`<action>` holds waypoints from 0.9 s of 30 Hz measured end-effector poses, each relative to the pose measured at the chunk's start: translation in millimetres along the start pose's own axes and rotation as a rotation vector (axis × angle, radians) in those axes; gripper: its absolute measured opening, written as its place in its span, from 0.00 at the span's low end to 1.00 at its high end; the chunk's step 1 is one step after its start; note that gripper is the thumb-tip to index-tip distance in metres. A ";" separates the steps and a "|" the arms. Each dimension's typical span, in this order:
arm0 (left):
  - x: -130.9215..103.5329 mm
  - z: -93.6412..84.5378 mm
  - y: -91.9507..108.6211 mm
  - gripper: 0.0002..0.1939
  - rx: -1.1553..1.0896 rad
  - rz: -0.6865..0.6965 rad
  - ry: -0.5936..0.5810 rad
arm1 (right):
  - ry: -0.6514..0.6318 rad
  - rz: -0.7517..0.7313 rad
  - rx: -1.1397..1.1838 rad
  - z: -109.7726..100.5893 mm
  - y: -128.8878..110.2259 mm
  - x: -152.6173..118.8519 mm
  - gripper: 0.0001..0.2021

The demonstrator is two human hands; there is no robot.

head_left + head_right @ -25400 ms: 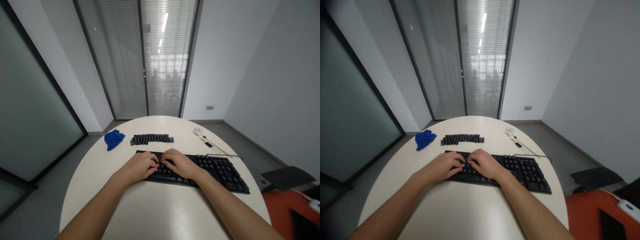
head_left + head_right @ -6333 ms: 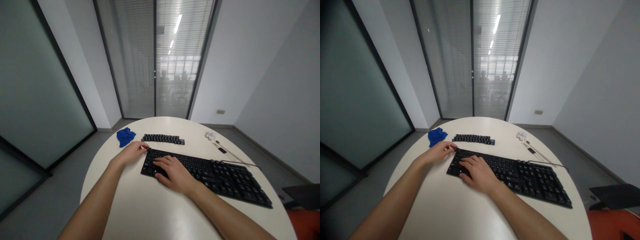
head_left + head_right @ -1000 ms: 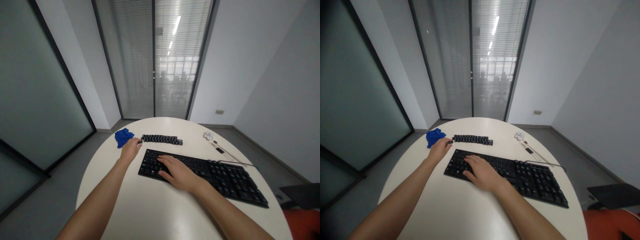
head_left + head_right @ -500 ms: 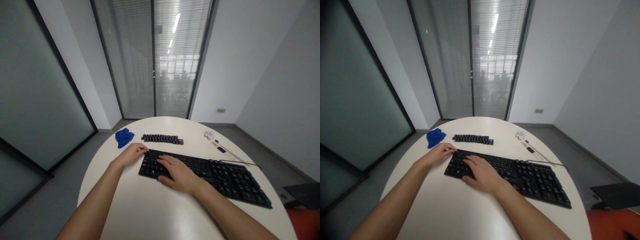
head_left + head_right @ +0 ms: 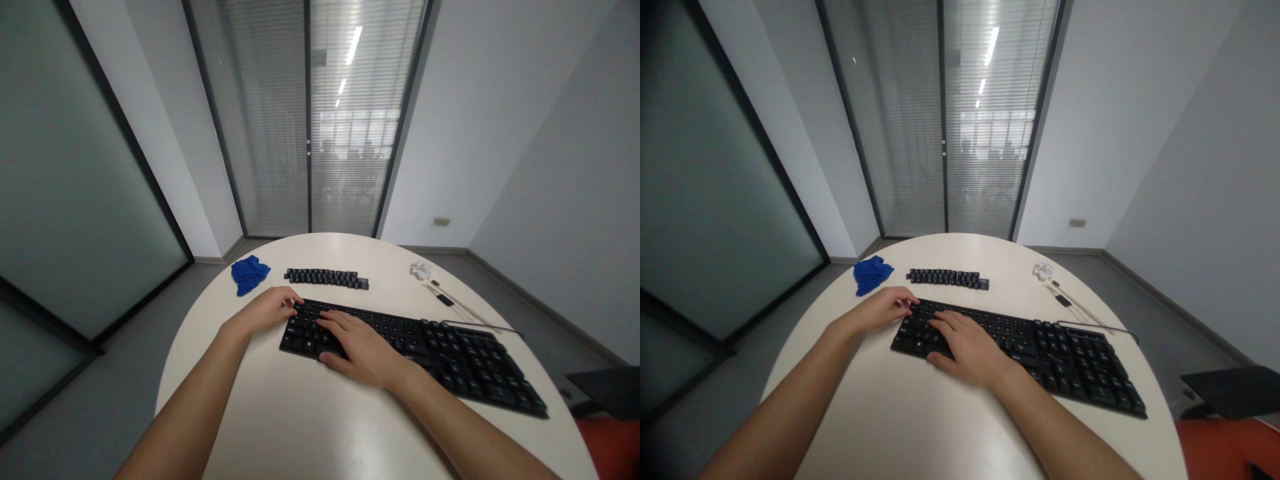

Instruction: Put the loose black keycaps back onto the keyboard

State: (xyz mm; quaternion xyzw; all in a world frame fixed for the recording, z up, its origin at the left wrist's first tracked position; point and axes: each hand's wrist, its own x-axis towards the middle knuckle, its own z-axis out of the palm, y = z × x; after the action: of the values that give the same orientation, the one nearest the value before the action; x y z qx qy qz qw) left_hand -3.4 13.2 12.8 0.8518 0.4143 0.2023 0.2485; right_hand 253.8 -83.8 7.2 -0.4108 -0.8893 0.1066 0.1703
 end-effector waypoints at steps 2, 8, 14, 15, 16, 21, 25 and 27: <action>0.6 1.5 -3.7 0.14 0.046 0.013 0.015 | -0.001 0.001 -0.001 -0.5 -0.8 0.3 0.29; 1.0 4.5 -13.6 0.14 0.013 -0.018 0.028 | -0.013 0.005 -0.012 -2.3 -2.1 0.1 0.29; 0.2 2.7 -8.1 0.13 0.079 -0.046 0.058 | -0.016 0.008 -0.006 -3.9 -4.2 0.9 0.29; -0.3 1.7 -6.6 0.13 0.104 -0.049 0.070 | -0.017 0.009 -0.007 -3.9 -4.1 0.9 0.29; -0.8 0.5 -5.5 0.14 0.110 -0.051 0.076 | -0.017 0.009 -0.009 -3.6 -3.7 0.8 0.29; -1.7 -5.3 -5.2 0.17 -0.090 -0.110 -0.023 | -0.004 0.002 -0.003 -1.5 -0.7 -0.4 0.29; -2.1 -8.5 -3.3 0.16 -0.162 -0.153 -0.075 | 0.000 -0.002 0.010 -1.7 -1.1 -0.2 0.29; -2.9 -9.5 -1.2 0.15 -0.141 -0.162 -0.088 | 0.003 -0.005 0.012 -2.0 -1.6 0.0 0.29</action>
State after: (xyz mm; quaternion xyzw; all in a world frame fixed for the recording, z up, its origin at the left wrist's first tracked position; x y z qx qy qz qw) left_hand -11.0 13.9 19.2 0.8039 0.4554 0.1728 0.3413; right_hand 253.5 -84.7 9.6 -0.4079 -0.8894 0.1108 0.1743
